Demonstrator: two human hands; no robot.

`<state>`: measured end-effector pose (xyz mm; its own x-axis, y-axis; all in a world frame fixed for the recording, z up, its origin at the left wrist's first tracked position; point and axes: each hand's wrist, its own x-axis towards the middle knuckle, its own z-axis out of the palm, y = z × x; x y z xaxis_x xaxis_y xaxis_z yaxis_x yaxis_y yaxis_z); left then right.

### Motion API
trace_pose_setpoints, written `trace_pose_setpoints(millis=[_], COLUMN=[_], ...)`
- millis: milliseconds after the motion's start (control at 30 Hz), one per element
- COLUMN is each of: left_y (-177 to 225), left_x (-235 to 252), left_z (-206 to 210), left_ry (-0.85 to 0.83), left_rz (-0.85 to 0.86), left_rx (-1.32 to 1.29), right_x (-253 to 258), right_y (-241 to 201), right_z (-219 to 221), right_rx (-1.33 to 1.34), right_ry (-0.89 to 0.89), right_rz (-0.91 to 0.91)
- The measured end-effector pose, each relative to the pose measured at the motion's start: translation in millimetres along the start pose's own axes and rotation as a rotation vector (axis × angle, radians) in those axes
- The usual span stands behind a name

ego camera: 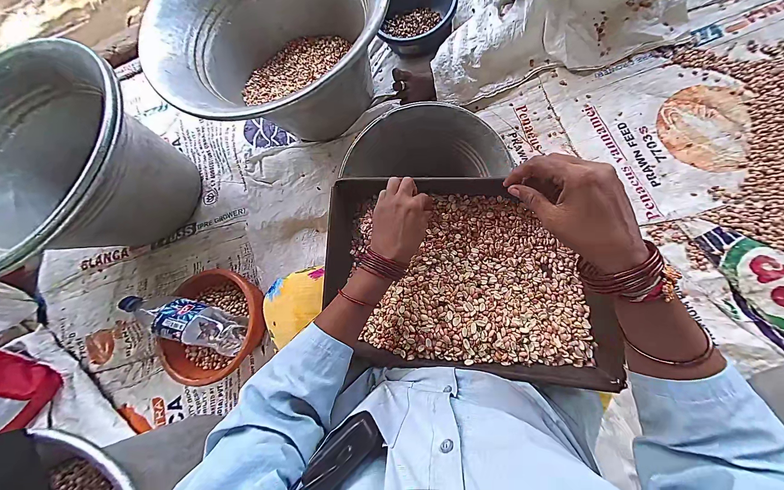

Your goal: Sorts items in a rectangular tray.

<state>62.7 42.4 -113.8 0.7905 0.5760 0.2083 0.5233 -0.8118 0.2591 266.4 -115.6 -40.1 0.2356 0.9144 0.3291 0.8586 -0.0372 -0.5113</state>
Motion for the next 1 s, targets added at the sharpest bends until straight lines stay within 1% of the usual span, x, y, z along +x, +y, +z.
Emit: trace_pose_setpoints(millis=[67, 133, 167, 233, 267, 300, 333, 367, 433, 500, 533, 600, 633, 667, 733, 800, 867, 933, 1000], left_y=[2.7, -1.0, -4.8, -14.7, -17.9, -15.7, -8.0, 4.3, 34.9, 54.2, 57.4, 49.3, 39.9, 27.7, 6.4, 1.9, 19.4, 53.3, 96.7], left_x=[-3.4, -5.1, -5.8, -3.2, -0.1, 1.9, 3.0, 3.6, -1.2, -12.4, -18.1, -28.1, -31.9, -36.1, -42.6, -45.8, -47.5, -47.8, -49.5], left_z=[-6.6, -24.4, -36.8, -63.7, -73.4, -78.6, -79.2, -75.7, -59.2, -39.3, -33.8, -32.7, -36.3, -40.6, -50.0, -59.0, -63.4, -59.7, -49.8], left_ry=[-0.027, -0.001, 0.039, 0.137, 0.184, 0.207, 0.191, 0.136, -0.051, -0.221, -0.305, -0.447, -0.473, -0.465, -0.4, -0.363, -0.34, -0.344, -0.431], left_rz=[0.016, 0.044, 0.025, -0.071, -0.092, -0.076, -0.029, 0.046, 0.202, 0.321, 0.345, 0.326, 0.291, 0.256, 0.207, 0.202, 0.242, 0.325, 0.407], left_rx=[-0.021, -0.069, -0.08, -0.046, -0.027, -0.022, -0.04, -0.082, -0.167, -0.195, -0.194, -0.183, -0.176, -0.162, -0.127, -0.095, -0.107, -0.158, -0.219], right_x=[-20.8, -40.9, -50.2, -66.8, -75.3, -83.4, -90.3, -95.3, -101.1, -103.0, -105.1, -112.8, -116.9, -121.1, -127.7, -127.6, -120.4, -112.9, -107.4], right_y=[11.7, 24.4, 30.2, 40.2, 44.5, 47.9, 50.0, 50.8, 50.5, 48.4, 47.7, 48.5, 50.1, 52.4, 58.0, 63.6, 68.8, 76.1, 79.1], right_z=[-11.5, -26.6, -34.7, -50.3, -57.2, -64.0, -70.2, -75.0, -79.4, -79.2, -79.3, -79.6, -79.4, -78.4, -75.6, -71.7, -62.4, -46.3, -31.9], right_rx=[-0.045, -0.098, -0.122, -0.166, -0.185, -0.199, -0.21, -0.209, -0.205, -0.217, -0.225, -0.227, -0.22, -0.216, -0.212, -0.211, -0.167, -0.042, 0.093], right_ry=[-0.008, -0.02, -0.031, -0.045, -0.049, -0.059, -0.068, -0.077, -0.097, -0.121, -0.135, -0.172, -0.189, -0.214, -0.284, -0.353, -0.394, -0.406, -0.373], right_rz=[0.047, 0.103, 0.132, 0.184, 0.208, 0.233, 0.25, 0.261, 0.272, 0.28, 0.278, 0.275, 0.272, 0.272, 0.302, 0.356, 0.426, 0.52, 0.593])
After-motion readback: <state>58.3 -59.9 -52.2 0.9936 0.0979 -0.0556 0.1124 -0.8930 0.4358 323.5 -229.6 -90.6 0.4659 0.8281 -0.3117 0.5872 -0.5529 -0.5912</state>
